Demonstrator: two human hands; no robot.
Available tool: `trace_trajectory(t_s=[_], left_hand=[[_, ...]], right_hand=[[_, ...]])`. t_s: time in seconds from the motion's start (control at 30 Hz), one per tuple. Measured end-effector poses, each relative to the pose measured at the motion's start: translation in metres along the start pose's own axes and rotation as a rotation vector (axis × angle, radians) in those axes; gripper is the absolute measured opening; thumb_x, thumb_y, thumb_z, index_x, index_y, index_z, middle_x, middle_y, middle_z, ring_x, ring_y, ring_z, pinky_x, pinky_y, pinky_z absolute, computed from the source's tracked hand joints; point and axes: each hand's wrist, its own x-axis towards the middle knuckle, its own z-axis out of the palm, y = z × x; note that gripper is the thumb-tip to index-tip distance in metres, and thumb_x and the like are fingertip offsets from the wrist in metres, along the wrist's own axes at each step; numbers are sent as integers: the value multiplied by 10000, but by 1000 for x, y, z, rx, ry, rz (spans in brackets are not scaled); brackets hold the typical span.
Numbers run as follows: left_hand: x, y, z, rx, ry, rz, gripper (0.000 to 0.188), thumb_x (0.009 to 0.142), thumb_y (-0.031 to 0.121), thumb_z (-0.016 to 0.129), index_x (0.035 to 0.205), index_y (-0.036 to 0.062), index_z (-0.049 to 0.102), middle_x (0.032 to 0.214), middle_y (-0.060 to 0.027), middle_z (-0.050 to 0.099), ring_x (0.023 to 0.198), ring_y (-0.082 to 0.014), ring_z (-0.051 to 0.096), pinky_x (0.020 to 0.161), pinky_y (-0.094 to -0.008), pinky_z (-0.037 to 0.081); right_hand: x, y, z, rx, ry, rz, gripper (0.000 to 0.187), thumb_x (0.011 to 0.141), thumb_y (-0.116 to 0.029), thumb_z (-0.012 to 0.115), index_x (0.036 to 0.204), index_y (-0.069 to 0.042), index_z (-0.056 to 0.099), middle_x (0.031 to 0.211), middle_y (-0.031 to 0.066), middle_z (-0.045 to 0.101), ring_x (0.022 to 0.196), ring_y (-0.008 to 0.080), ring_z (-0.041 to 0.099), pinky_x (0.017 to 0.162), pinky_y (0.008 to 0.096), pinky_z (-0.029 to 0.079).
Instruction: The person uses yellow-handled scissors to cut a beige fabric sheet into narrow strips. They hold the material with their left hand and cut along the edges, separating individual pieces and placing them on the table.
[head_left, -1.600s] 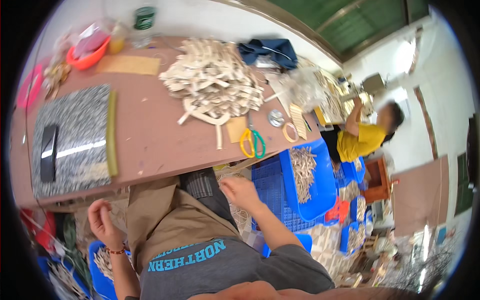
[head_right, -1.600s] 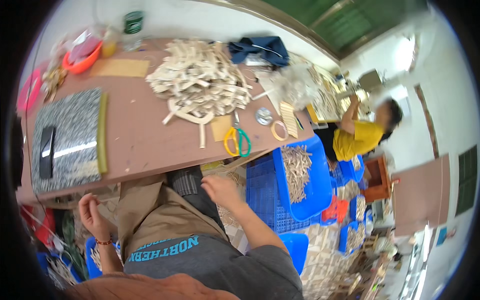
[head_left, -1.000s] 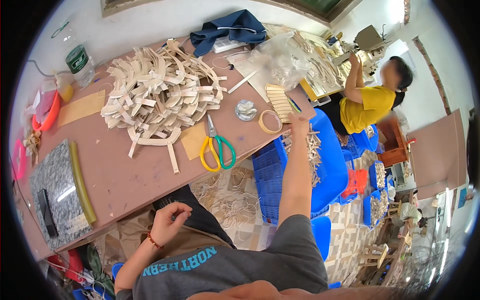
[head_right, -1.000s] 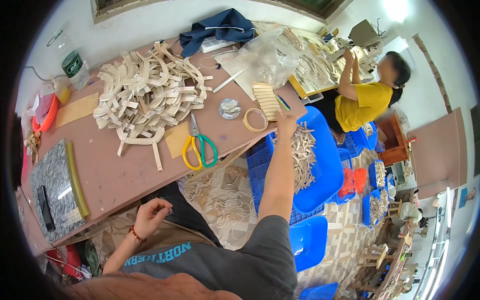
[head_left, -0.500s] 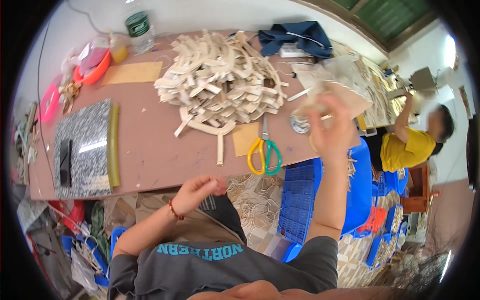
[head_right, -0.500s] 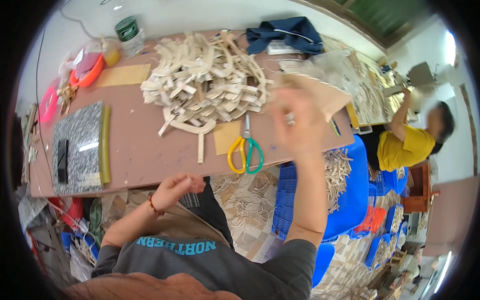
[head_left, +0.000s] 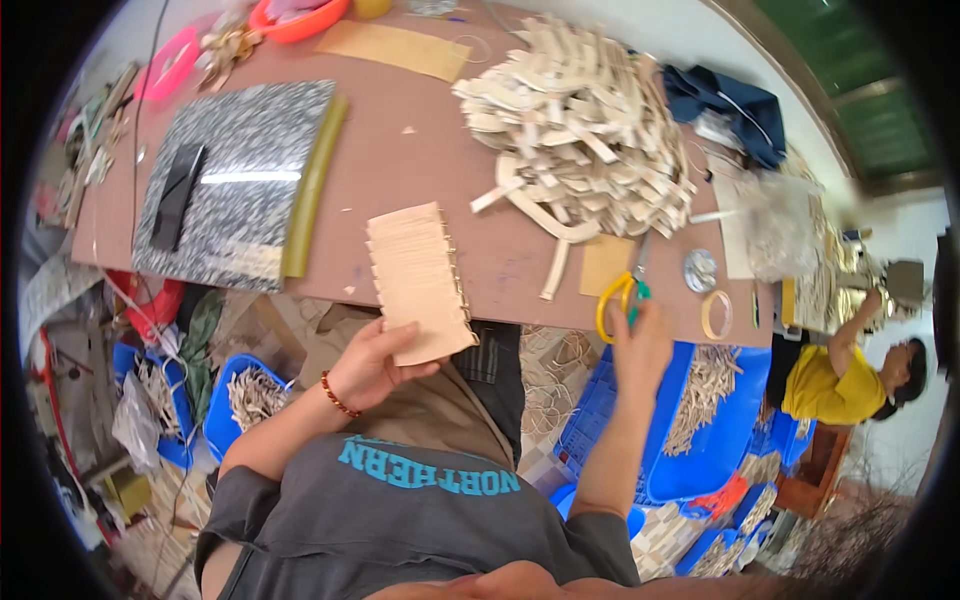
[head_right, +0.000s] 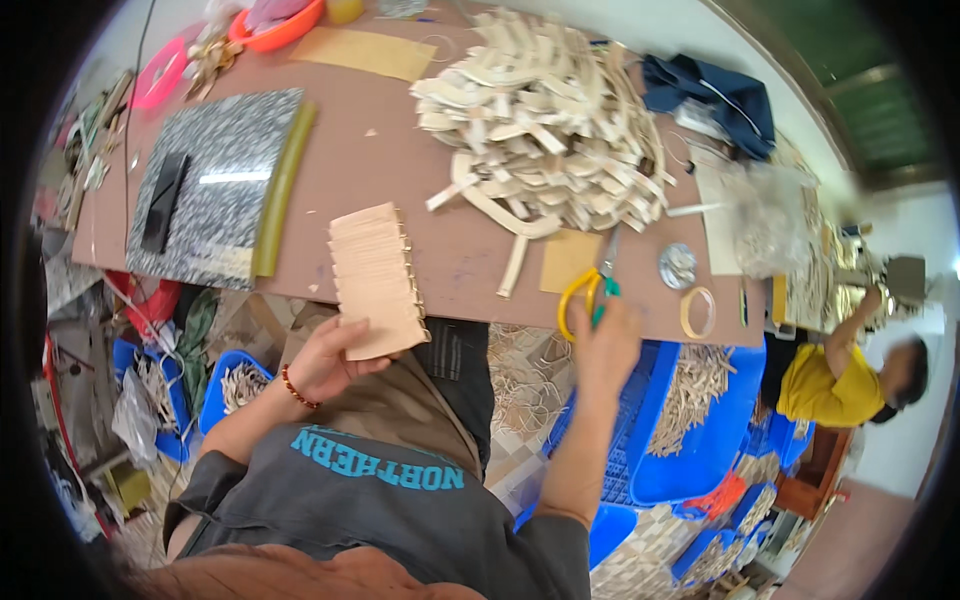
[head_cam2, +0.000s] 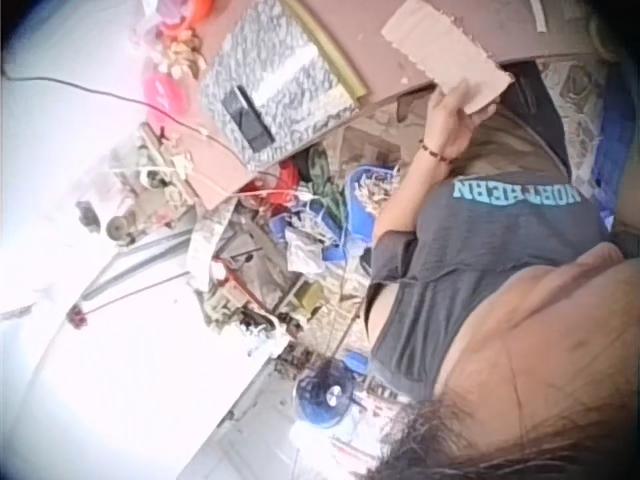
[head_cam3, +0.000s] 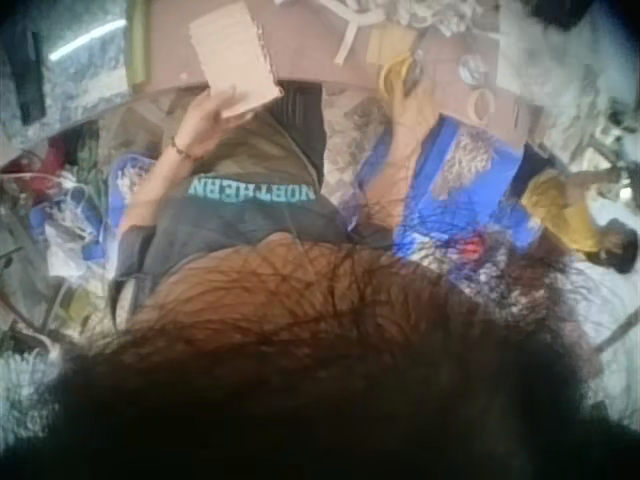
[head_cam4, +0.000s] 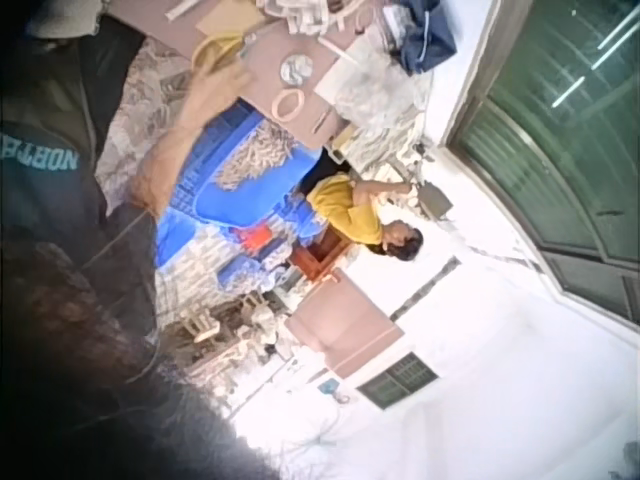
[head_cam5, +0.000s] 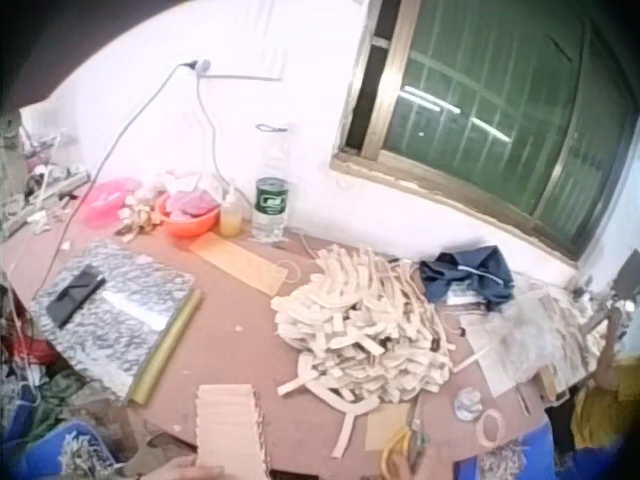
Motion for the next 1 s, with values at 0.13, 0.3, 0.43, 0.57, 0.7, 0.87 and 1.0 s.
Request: trace_trajectory(t_s=[0.13,0.3,0.43,0.57,0.7,0.87,1.0], left_hand=[[-1,-13,-12,-34,-68,-47,380,901,76,579,1256,8,464,1155,-130,597,971,-204,634,836,-300,543],[13,-33,-37,6,52,80,257,852,6,625,1097,26,551,958,-50,644,766,-117,626,678,-240,530],[7,-23,-67,-28,147,290,132,857,39,619,988,50,604,904,-18,644,730,-77,607,649,-222,498],[-5,-22,-57,-163,227,301,229,877,90,621,1097,58,569,989,-12,643,839,-99,602,726,-231,486],[1,-35,-64,-140,135,255,276,876,71,629,1140,55,551,1019,-37,641,857,-115,609,734,-260,514],[2,-31,-64,-8,136,303,297,880,50,619,1164,36,534,1020,-41,645,866,-96,617,749,-234,512],[-3,-21,-56,-101,168,312,272,878,62,630,1129,24,531,1016,-31,626,856,-81,586,720,-231,498]], right_hand=[[3,14,1,61,-31,73,477,702,-367,764,943,-6,567,797,130,581,766,309,582,687,407,457],[20,35,3,142,-206,181,433,756,-347,708,957,15,581,677,103,572,623,243,587,595,368,454],[-2,47,-5,693,-279,361,309,820,-234,643,1008,-1,565,716,50,539,583,127,534,547,267,428],[-65,-15,-19,953,-219,219,258,818,-158,621,1014,-36,508,743,28,511,582,113,516,540,235,418],[-115,-57,-15,1145,-760,246,354,722,-110,703,1014,-53,512,730,-9,516,634,91,531,551,222,435],[-126,-76,11,690,-1032,-212,495,618,-145,801,1013,-38,524,729,100,561,629,184,571,597,324,458],[-124,-81,23,696,-1086,-132,483,627,-139,793,1015,-35,526,733,111,566,655,180,579,618,327,465]])
